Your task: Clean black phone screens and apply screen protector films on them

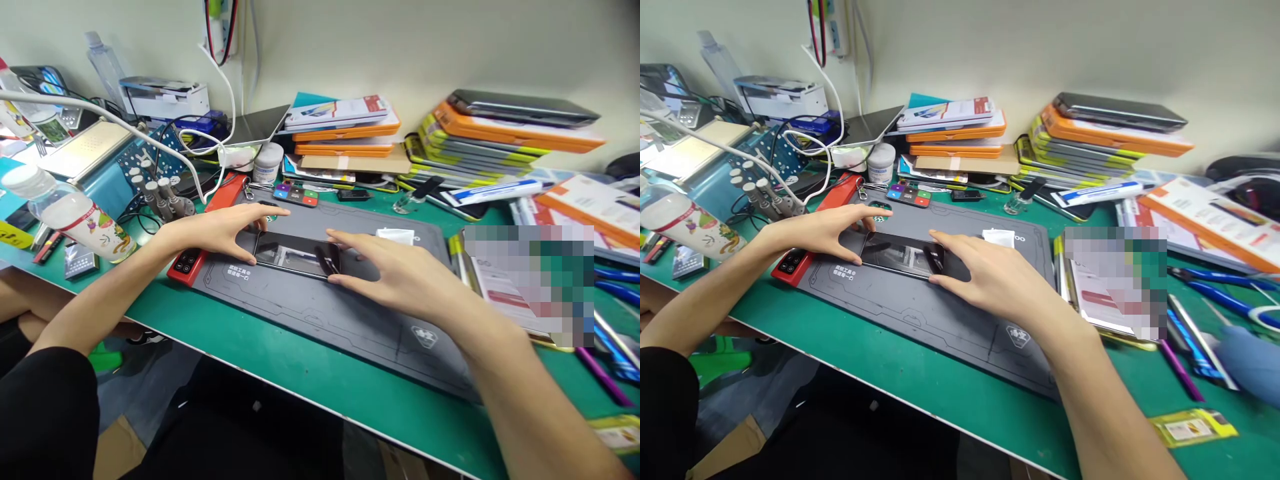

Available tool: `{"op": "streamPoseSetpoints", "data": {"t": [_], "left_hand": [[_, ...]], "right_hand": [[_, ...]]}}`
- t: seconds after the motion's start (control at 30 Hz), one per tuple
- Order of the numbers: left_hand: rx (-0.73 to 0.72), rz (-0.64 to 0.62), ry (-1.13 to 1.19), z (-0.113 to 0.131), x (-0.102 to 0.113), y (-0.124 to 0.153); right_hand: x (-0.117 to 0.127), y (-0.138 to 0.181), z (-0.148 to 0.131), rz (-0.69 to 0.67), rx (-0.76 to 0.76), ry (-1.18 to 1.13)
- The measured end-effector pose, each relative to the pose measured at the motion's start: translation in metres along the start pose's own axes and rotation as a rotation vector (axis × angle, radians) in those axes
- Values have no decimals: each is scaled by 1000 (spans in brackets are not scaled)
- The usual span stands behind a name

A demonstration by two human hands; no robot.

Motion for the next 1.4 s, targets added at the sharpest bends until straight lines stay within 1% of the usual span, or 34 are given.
{"op": "streamPoseSetpoints", "data": {"t": [0.17,0.57,0.83,1.1,1.4], "left_hand": [[16,-22,2,-5,-1,1],[48,-28,38,-5,4,3],[5,-24,-24,-6,1,3],[-3,-24,-112,2,1,1],[0,-10,-93,0,-1,0]], "right_hand": [[-1,0,-1,14,5,3],[-1,0,-1,13,12,3],[0,0,-1,13,-6,6],[1,-1,-3,26,21,-7],[1,-1,-4,30,24,-1]]}}
Point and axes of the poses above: each hand's wrist, its own y-axis away from the middle knuckle, its own x-axis out of the back of the hand, z = x × y, the point moved 3 cm from there along -y, towards the middle knuckle, and after that the axes turned 11 degrees about -x, right-handed, at the moved point
